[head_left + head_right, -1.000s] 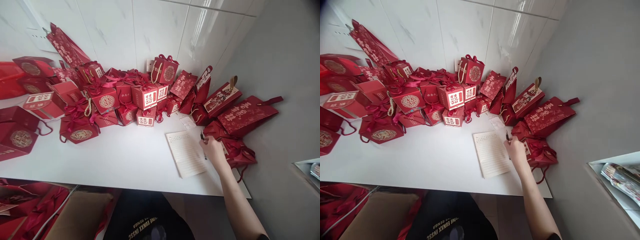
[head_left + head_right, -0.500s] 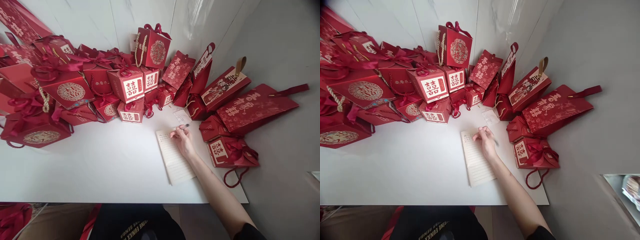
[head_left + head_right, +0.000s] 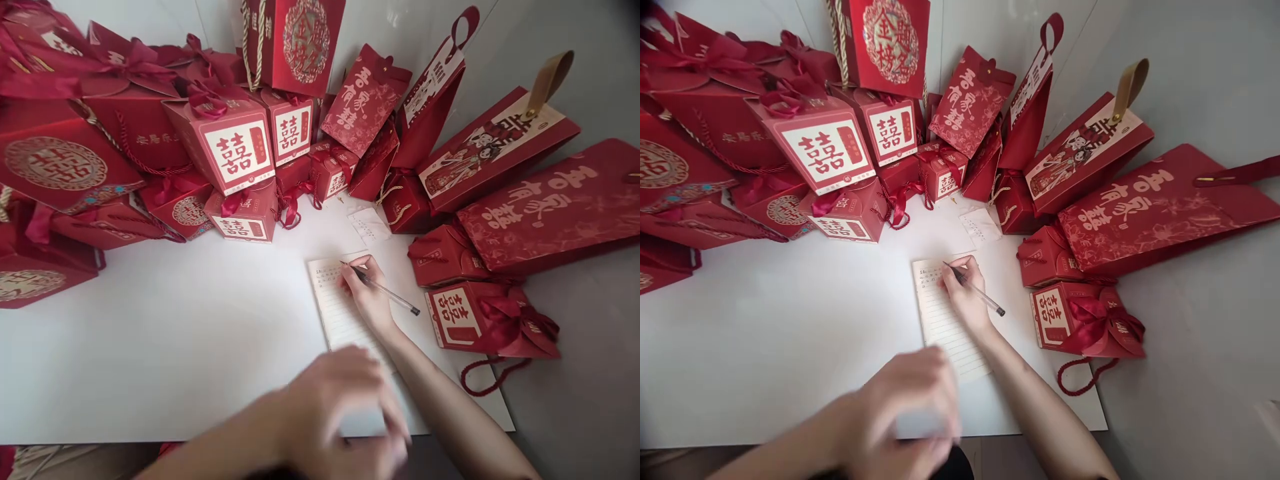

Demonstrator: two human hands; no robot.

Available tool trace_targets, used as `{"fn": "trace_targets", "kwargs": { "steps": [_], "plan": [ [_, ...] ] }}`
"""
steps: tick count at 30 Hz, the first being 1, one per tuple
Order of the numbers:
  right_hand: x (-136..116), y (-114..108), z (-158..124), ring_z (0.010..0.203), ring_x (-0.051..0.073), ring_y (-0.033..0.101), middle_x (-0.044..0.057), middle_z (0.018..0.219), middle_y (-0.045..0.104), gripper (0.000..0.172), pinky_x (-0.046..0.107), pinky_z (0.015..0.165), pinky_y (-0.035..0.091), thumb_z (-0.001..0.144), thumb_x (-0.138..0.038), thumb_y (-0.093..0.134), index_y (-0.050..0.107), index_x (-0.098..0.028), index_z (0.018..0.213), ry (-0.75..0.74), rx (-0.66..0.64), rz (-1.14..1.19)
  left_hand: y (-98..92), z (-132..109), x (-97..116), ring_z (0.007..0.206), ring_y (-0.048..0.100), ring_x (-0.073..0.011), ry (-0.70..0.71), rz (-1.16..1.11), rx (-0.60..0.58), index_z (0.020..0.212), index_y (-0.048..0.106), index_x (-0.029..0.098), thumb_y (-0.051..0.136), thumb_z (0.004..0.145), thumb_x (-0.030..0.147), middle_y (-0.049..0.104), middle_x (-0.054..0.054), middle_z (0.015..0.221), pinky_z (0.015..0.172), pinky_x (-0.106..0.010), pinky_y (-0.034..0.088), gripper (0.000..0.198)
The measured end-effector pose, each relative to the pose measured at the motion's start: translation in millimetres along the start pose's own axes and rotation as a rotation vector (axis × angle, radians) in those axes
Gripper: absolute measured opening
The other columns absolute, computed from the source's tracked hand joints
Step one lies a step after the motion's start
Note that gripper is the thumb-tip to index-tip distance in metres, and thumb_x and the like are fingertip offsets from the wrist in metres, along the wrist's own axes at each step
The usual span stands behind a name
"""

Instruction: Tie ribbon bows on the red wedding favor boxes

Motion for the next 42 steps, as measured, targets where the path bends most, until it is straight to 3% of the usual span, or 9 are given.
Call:
{"fn": "trace_targets", "kwargs": {
  "steps": [2, 4, 8, 12, 14, 18, 23, 34, 42],
  "plan": [
    [1, 0, -1, 0.043, 0.01, 0.045, -0.007, 0.05, 0.057, 0.027, 0.022, 0.043, 0.035, 0.081, -0.04, 0.061, 0.04, -0.023, 0.076, 0.012, -0.002, 0.0, 16.4, 16, -25, 0.06, 0.05, -0.0133, 0.099, 0.035, 0.008, 0.064, 0.058, 0.02, 0.048, 0.076, 0.027, 0.059, -0.001, 0.059, 0.063, -0.033, 0.04, 0.017],
    [2, 0, -3, 0.042, 0.01, 0.045, -0.007, 0.049, 0.057, 0.031, 0.022, 0.042, 0.035, 0.08, -0.042, 0.063, 0.039, -0.023, 0.073, 0.014, -0.006, -0.012, 31.6, 23, -41, 0.059, 0.047, -0.0128, 0.181, 0.183, -0.029, 0.059, 0.052, 0.017, 0.054, 0.073, 0.027, 0.055, 0.0, 0.056, 0.064, -0.032, 0.036, 0.017],
    [4, 4, -4, 0.042, 0.009, 0.045, -0.007, 0.05, 0.056, 0.033, 0.022, 0.043, 0.037, 0.077, -0.042, 0.067, 0.041, -0.022, 0.072, 0.041, 0.008, -0.042, 47.3, 23, -49, 0.059, 0.046, -0.014, 0.12, 0.453, -0.062, 0.058, 0.049, 0.016, 0.053, 0.076, 0.024, 0.051, 0.0, 0.054, 0.062, -0.032, 0.032, 0.02],
    [4, 11, -1, 0.044, 0.011, 0.049, -0.007, 0.052, 0.057, 0.032, 0.023, 0.044, 0.039, 0.076, -0.039, 0.067, 0.039, -0.024, 0.076, 0.081, 0.012, -0.066, 48.3, 23, -47, 0.057, 0.045, -0.0141, 0.119, 0.478, -0.037, 0.059, 0.049, 0.016, 0.053, 0.075, 0.023, 0.05, 0.0, 0.054, 0.062, -0.032, 0.03, 0.018],
    [4, 11, 2, 0.046, 0.01, 0.048, -0.006, 0.053, 0.055, 0.032, 0.023, 0.047, 0.039, 0.076, -0.039, 0.067, 0.04, -0.023, 0.071, 0.034, -0.004, -0.144, 48.0, 24, -47, 0.058, 0.045, -0.0146, 0.109, 0.494, -0.028, 0.06, 0.05, 0.016, 0.052, 0.076, 0.024, 0.051, 0.0, 0.055, 0.061, -0.032, 0.028, 0.018],
    [1, 8, 5, 0.051, 0.008, 0.038, -0.007, 0.052, 0.042, 0.035, 0.023, 0.052, 0.035, 0.079, -0.033, 0.062, 0.037, -0.021, 0.058, -0.136, -0.028, -0.305, 48.7, 23, -47, 0.058, 0.044, -0.0152, 0.126, 0.529, -0.016, 0.062, 0.05, 0.015, 0.052, 0.078, 0.024, 0.05, -0.001, 0.057, 0.059, -0.032, 0.024, 0.018],
    [1, 7, 4, 0.049, 0.007, 0.028, -0.008, 0.051, 0.029, 0.035, 0.022, 0.048, 0.027, 0.079, -0.022, 0.054, 0.028, -0.022, 0.056, -0.152, -0.026, -0.388, 48.9, 24, -46, 0.055, 0.04, -0.014, 0.135, 0.499, 0.019, 0.06, 0.048, 0.016, 0.052, 0.077, 0.022, 0.047, 0.0, 0.055, 0.057, -0.032, 0.021, 0.018],
    [0, 8, 2, 0.049, 0.007, 0.027, -0.007, 0.052, 0.027, 0.033, 0.021, 0.047, 0.026, 0.077, -0.019, 0.053, 0.027, -0.021, 0.056, -0.17, -0.056, -0.553, 49.1, 25, -45, 0.053, 0.039, -0.0142, 0.144, 0.467, 0.058, 0.061, 0.05, 0.016, 0.051, 0.075, 0.021, 0.047, 0.0, 0.055, 0.057, -0.031, 0.021, 0.015],
    [-1, 9, 2, 0.049, 0.007, 0.028, -0.007, 0.051, 0.028, 0.033, 0.021, 0.047, 0.028, 0.075, -0.019, 0.052, 0.027, -0.021, 0.055, -0.144, 0.005, -0.556, 49.6, 25, -45, 0.052, 0.038, -0.014, 0.162, 0.469, 0.106, 0.06, 0.049, 0.016, 0.05, 0.074, 0.02, 0.046, 0.001, 0.053, 0.057, -0.031, 0.02, 0.015]
  ]
}}
Point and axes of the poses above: each hand's wrist, its own z-axis towards the middle knuckle, its own y-axis out of the palm, x = y × z, the point moved 1 cm from there along z, towards the middle knuckle
